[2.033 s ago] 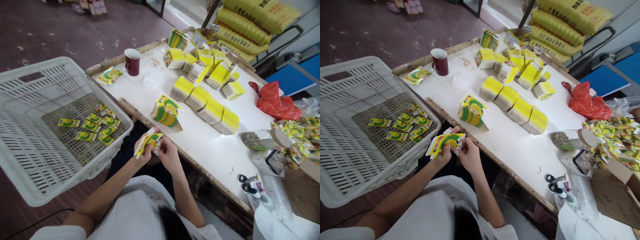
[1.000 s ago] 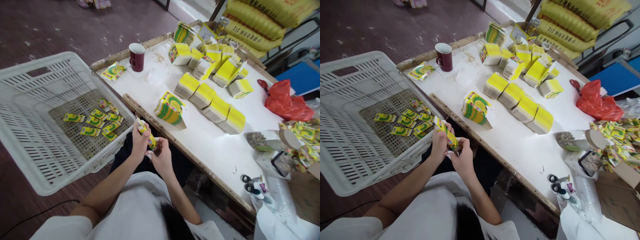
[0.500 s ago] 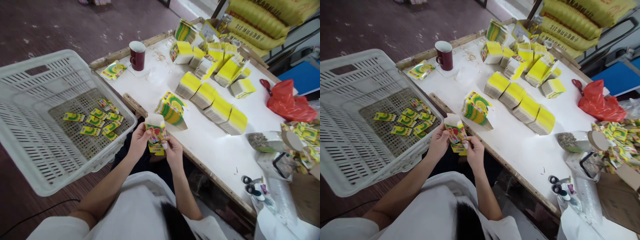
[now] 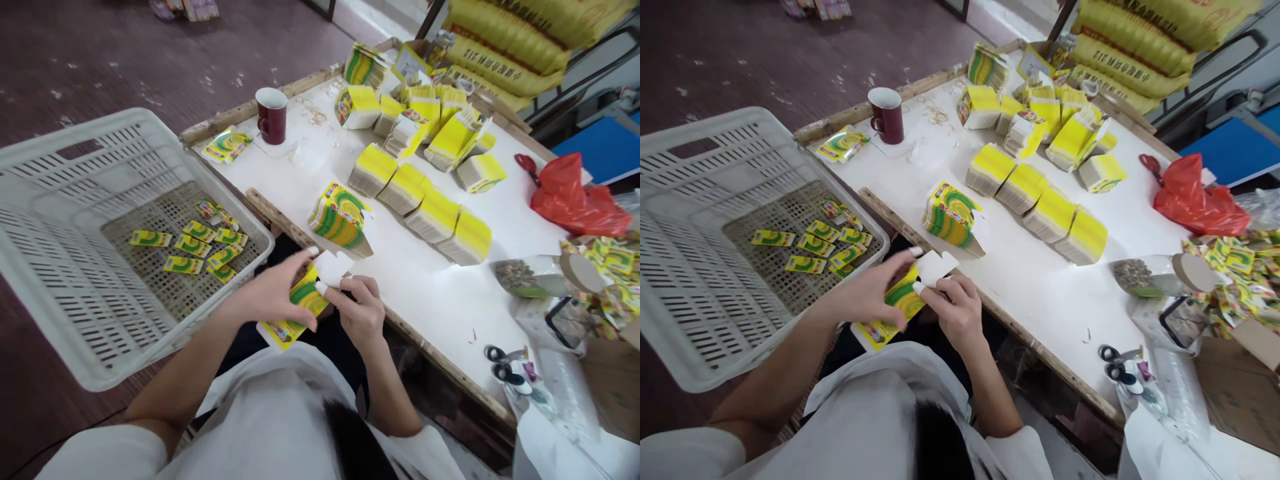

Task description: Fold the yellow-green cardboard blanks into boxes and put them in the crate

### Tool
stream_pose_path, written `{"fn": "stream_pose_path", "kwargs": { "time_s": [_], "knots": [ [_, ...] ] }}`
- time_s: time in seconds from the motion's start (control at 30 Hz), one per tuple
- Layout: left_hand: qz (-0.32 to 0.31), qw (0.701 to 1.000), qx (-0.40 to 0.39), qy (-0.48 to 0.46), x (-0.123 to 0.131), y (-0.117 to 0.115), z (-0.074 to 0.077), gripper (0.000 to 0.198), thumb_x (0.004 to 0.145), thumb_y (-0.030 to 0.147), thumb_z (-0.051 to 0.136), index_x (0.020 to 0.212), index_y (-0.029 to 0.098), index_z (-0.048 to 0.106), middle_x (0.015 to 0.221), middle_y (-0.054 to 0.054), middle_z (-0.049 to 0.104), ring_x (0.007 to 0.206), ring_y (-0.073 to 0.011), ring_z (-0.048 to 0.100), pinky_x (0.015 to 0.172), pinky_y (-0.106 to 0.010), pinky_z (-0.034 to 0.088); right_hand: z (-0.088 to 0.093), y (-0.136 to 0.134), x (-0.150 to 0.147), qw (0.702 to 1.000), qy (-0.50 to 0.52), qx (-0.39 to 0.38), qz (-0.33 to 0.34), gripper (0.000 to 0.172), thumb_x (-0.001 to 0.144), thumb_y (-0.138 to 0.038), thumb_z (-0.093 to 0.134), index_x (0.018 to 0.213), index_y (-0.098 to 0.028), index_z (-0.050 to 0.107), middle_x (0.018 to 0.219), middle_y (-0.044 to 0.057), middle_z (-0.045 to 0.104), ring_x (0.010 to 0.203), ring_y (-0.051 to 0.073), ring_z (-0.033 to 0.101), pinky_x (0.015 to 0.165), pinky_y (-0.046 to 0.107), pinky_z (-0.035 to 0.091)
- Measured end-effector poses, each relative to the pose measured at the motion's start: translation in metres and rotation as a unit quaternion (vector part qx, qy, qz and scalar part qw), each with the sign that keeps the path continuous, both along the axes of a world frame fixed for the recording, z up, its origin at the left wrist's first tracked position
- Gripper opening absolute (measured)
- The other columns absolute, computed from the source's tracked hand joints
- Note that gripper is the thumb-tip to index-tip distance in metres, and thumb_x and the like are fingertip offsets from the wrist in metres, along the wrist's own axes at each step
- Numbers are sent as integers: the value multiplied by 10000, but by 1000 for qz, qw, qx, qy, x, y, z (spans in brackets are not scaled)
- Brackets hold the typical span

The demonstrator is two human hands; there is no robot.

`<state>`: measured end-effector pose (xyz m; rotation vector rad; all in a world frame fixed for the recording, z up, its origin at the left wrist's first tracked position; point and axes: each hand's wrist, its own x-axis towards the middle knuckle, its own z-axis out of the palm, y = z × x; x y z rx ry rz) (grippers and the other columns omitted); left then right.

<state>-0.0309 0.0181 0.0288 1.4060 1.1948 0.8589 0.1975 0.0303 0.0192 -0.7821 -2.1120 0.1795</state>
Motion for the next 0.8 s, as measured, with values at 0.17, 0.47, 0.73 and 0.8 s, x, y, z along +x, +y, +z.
{"fn": "stream_pose_path", "kwargs": {
  "time_s": [0.17, 0.47, 0.73, 0.8],
  "knots": [
    [5, 991, 21, 131, 39, -15, -7, 782, 765, 356, 724, 1433, 175, 362, 1211, -121, 686, 1069, -305, 702, 914, -423, 562, -27, -4, -9, 959, 180, -199, -91, 553, 969, -342, 588, 1500, -321, 433, 1424, 134, 517, 1253, 277, 567, 973, 470, 561],
    [68, 974, 171, 130, 49, -15, -26, 626, 772, 280, 671, 1291, 226, 323, 1093, -77, 642, 938, -241, 700, 780, -352, 558, -31, -7, -26, 836, 341, -415, -113, 877, 874, -535, 683, 1575, -249, 242, 1599, 159, 391, 1477, 292, 413, 1182, 493, 390],
    [19, 984, 105, 143, 53, -13, -28, 513, 694, 212, 667, 1116, 250, 379, 1015, -42, 618, 880, -250, 680, 749, -371, 541, -23, -6, -26, 762, 268, -586, 67, 632, 929, -520, 621, 1484, -242, 498, 1392, 86, 660, 1352, 293, 570, 1163, 463, 439],
    [10, 989, 48, 140, 52, -11, -29, 532, 707, 236, 669, 1145, 236, 369, 984, -38, 612, 825, -249, 682, 715, -376, 543, -23, -8, -23, 820, 203, -529, 81, 590, 970, -459, 573, 1514, -254, 473, 1513, 77, 564, 1428, 275, 498, 1222, 444, 367]
  ]
}}
